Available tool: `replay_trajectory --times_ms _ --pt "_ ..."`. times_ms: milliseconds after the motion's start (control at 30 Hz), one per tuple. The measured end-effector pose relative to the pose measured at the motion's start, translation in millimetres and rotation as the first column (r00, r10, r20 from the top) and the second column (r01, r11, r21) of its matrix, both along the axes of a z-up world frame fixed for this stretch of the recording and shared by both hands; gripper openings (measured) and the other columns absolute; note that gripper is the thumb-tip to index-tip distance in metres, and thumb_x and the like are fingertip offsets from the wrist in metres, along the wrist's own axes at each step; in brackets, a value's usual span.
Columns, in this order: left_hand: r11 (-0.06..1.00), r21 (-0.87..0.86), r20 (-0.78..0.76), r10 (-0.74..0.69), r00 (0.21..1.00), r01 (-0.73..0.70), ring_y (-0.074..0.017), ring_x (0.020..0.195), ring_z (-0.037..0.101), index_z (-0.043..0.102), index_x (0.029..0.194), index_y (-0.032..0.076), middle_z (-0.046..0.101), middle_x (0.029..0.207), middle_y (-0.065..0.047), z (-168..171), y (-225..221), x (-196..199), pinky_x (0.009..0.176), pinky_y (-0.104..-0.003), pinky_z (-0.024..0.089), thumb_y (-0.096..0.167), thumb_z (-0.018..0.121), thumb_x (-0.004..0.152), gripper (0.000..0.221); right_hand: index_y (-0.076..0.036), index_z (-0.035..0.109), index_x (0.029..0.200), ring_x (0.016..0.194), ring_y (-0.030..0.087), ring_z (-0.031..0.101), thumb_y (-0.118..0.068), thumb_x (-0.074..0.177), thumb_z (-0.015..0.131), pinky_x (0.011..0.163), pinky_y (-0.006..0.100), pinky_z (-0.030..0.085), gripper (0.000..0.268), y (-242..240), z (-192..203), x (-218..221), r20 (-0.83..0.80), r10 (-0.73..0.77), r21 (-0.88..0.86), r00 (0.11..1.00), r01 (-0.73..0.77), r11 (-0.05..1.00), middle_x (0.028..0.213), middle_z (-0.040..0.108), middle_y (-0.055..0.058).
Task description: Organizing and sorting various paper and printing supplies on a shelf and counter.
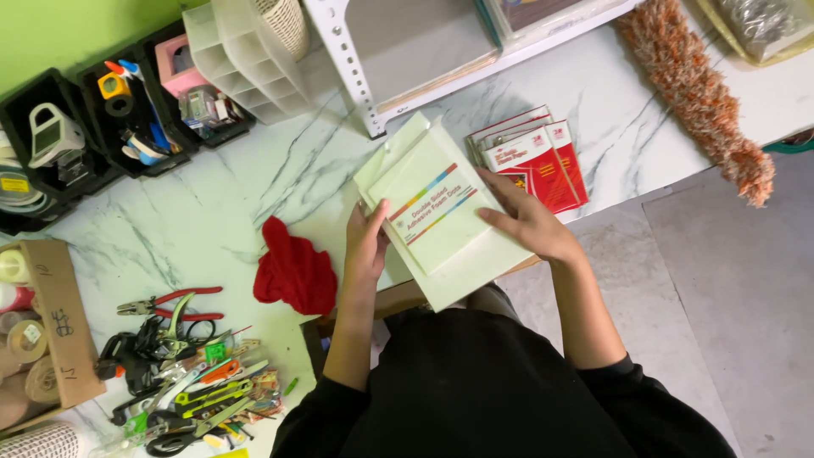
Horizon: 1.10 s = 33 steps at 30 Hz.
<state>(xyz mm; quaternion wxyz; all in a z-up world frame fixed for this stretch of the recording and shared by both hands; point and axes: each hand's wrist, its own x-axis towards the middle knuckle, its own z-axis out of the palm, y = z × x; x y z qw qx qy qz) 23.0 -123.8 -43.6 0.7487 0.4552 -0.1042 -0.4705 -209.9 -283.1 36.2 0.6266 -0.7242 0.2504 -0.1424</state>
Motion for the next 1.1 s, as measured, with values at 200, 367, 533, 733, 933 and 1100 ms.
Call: replay_trajectory --times_ms 200,367,533,733,933,1100 --pt "1.0 -0.001 0.077 0.027 0.997 -0.027 -0.0224 0.112 0.067 0.038 0.146 -0.003 0.063 0.128 -0.017 8.3 -85.1 -6.2 0.092 -0.039 0.058 0.025 0.068 0.096 0.064 0.003 0.037 0.156 0.131 0.022 0.054 -0.017 0.098 0.064 0.106 0.033 0.045 0.067 -57.9 11.0 -7.3 0.059 -0.16 0.114 0.985 0.153 0.982 0.143 0.059 0.019" --pt "0.994 -0.109 0.086 0.014 0.996 -0.005 -0.0216 0.118 0.064 0.038 0.145 -0.004 0.062 0.132 -0.018 14.3 -130.7 -20.5 0.101 -0.036 0.053 0.024 0.069 0.097 0.064 0.003 0.037 0.156 0.117 0.019 0.063 -0.016 0.099 0.063 0.099 0.03 0.051 0.065 -113.0 4.9 11.7 0.145 -0.196 0.119 0.97 0.179 0.977 0.135 0.065 0.017" --pt "0.985 -0.17 0.185 0.057 0.981 -0.025 -0.0194 0.124 0.059 0.042 0.144 -0.005 0.059 0.137 -0.015 15.0 -158.1 -23.9 0.106 -0.034 0.048 0.019 0.07 0.097 0.06 0.002 0.037 0.157 0.107 0.016 0.065 -0.016 0.1 0.063 0.093 0.029 0.053 0.065 -165.6 -6.7 48.8 0.2 -0.181 0.082 0.963 0.167 0.982 0.125 0.068 0.016" --pt "0.978 -0.168 0.312 0.172 0.934 -0.124 -0.0194 0.121 0.06 0.049 0.139 -0.006 0.062 0.134 -0.015 -4.4 -193.3 5.3 0.106 -0.034 0.047 0.014 0.071 0.097 0.051 0.003 0.043 0.155 0.096 0.015 0.062 -0.024 0.101 0.065 0.083 0.029 0.052 0.064 -226.4 -42.0 94.7 0.167 -0.121 0.108 0.978 0.103 0.989 0.113 0.068 0.015" --pt "0.972 -0.09 0.315 0.235 0.92 -0.217 -0.0197 0.113 0.064 0.053 0.131 -0.008 0.067 0.125 -0.016 -12.1 -218.5 31.5 0.1 -0.034 0.051 0.013 0.074 0.094 0.048 0.005 0.044 0.151 0.101 0.02 0.069 -0.034 0.107 0.063 0.085 0.029 0.055 0.062 -226.1 0.6 86.1 -0.039 0.028 -0.227 0.999 -0.036 0.973 0.128 0.065 0.018" --pt "0.969 -0.045 0.406 0.238 0.882 -0.241 -0.0189 0.109 0.065 0.055 0.128 -0.008 0.068 0.121 -0.016 -21.9 -242.5 54.3 0.096 -0.032 0.052 0.015 0.076 0.093 0.047 0.001 0.05 0.14 0.084 0.03 0.075 -0.02 0.09 0.074 0.07 0.036 0.061 0.06 -220.0 -2.3 64.0 -0.096 0.068 -0.542 0.993 -0.109 0.833 0.129 0.061 0.024"
